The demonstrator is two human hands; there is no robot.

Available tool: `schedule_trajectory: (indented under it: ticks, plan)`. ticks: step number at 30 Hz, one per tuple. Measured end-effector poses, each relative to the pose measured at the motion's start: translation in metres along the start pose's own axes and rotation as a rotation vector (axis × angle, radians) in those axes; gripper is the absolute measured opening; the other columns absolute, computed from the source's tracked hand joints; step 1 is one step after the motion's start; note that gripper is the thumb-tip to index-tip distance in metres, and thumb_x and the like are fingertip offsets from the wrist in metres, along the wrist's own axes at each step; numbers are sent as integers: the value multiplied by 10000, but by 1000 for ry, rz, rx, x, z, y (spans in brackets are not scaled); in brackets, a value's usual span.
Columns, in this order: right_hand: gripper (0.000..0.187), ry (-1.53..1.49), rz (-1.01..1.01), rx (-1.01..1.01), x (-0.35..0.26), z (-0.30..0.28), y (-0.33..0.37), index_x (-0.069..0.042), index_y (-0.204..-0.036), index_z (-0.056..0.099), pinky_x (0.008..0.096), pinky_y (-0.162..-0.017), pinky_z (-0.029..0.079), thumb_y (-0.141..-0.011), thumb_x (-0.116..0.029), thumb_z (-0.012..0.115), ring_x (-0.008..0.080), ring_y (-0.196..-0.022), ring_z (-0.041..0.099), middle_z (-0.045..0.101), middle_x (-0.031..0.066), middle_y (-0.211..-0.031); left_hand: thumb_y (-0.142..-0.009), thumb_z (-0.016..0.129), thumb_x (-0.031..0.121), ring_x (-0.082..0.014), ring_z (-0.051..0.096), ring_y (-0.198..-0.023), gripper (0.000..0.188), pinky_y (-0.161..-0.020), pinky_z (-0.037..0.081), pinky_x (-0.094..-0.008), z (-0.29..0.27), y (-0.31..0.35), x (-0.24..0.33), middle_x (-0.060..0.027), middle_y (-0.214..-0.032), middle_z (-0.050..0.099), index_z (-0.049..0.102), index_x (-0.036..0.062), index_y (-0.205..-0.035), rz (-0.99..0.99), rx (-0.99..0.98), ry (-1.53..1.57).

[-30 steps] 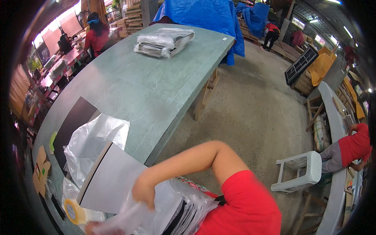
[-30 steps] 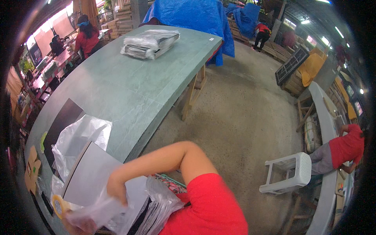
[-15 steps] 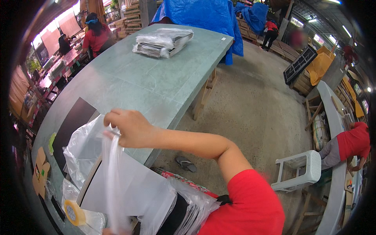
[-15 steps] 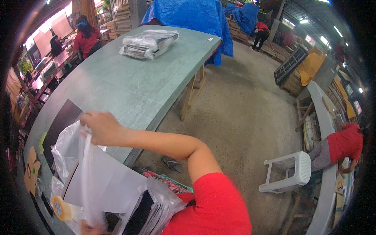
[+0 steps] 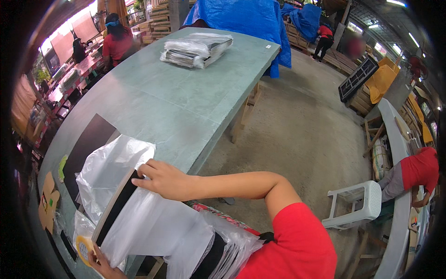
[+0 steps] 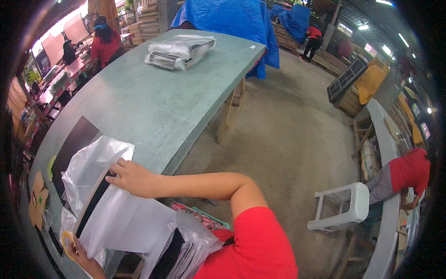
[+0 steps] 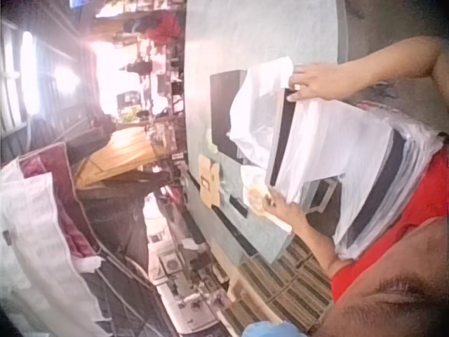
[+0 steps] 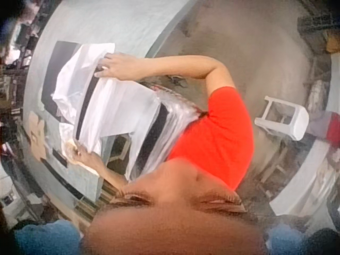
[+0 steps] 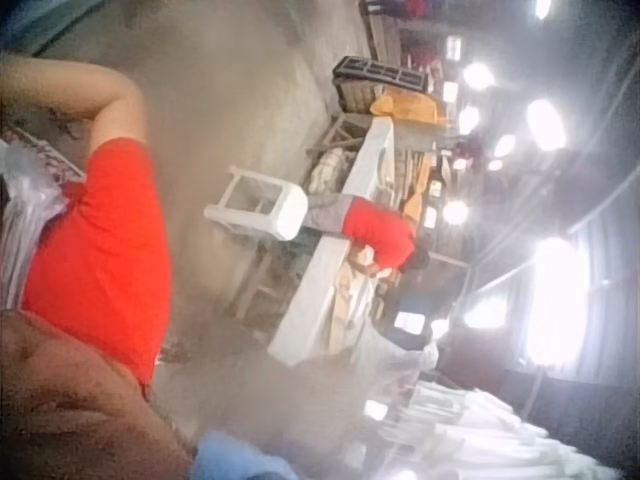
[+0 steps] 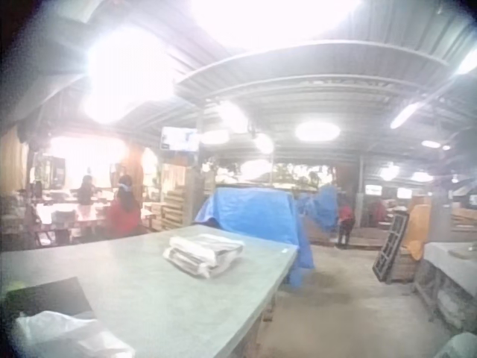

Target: The person places flat black panels into clear plastic bags, smooths the plastic by hand, and stacks the bagged panels on top of each other.

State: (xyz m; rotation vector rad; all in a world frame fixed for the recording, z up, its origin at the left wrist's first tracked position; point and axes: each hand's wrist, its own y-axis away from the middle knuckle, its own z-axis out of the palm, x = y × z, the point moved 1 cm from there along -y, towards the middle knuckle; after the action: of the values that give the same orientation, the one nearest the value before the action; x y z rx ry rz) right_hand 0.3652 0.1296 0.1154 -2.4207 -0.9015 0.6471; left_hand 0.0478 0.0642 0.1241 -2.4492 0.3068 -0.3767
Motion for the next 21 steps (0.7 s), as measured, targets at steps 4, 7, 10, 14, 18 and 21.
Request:
schedule_trajectory:
  ticks: [4, 7, 10, 14, 18, 21]
  plan:
    - [413, -600, 114, -98, 14, -21, 4, -24, -1024, 544, 258, -642, 452, -620, -13, 630, 192, -772, 557, 585, 82, -821, -650, 447, -42, -297, 509, -866, 334, -784, 404, -380, -28, 10, -2, -175, -940, 535, 563, -35, -963, -45, -153, 173]
    - [366, -1513, 439, -470, 24, -16, 22, 15, -1004, 535, 239, -589, 456, -660, -28, 651, 105, -681, 552, 588, 39, -753, -629, 473, -12, -291, 488, -924, 338, -804, 399, -401, -32, 30, -25, -168, -974, 520, 554, -56, -955, -619, -229, 659]
    - [306, -1796, 548, -677, 42, 33, 67, 21, -966, 536, 218, -559, 446, -673, -30, 611, 98, -676, 549, 578, 40, -804, -671, 603, 93, -221, 510, -820, 276, -747, 417, -353, 25, 126, -100, -137, -864, 555, 552, -35, -910, -741, -290, 1094]
    - [151, -1217, 1121, -693, 61, 154, 171, -35, -694, 568, 282, -393, 375, -574, -92, 495, 128, -472, 484, 503, 18, -579, -682, 605, 110, -215, 512, -797, 266, -724, 421, -342, 113, 172, -67, -130, -856, 555, 551, -30, -902, -989, -664, 1127]
    - [259, -229, 1360, -202, 17, 191, 201, -61, -810, 620, 421, -629, 451, -740, -258, 467, 345, -702, 577, 589, 197, -800, -694, 607, 126, -208, 513, -773, 257, -701, 424, -330, 154, 203, -65, -124, -848, 555, 550, -25, -894, -1033, -762, 1130]
    - [237, -279, 1134, -423, 25, 175, 196, -52, -816, 616, 401, -653, 452, -757, -219, 458, 346, -732, 570, 590, 193, -807, -703, 609, 139, -203, 515, -755, 252, -684, 427, -322, 164, 208, -67, -119, -842, 555, 550, -21, -888, -989, -799, 1079]
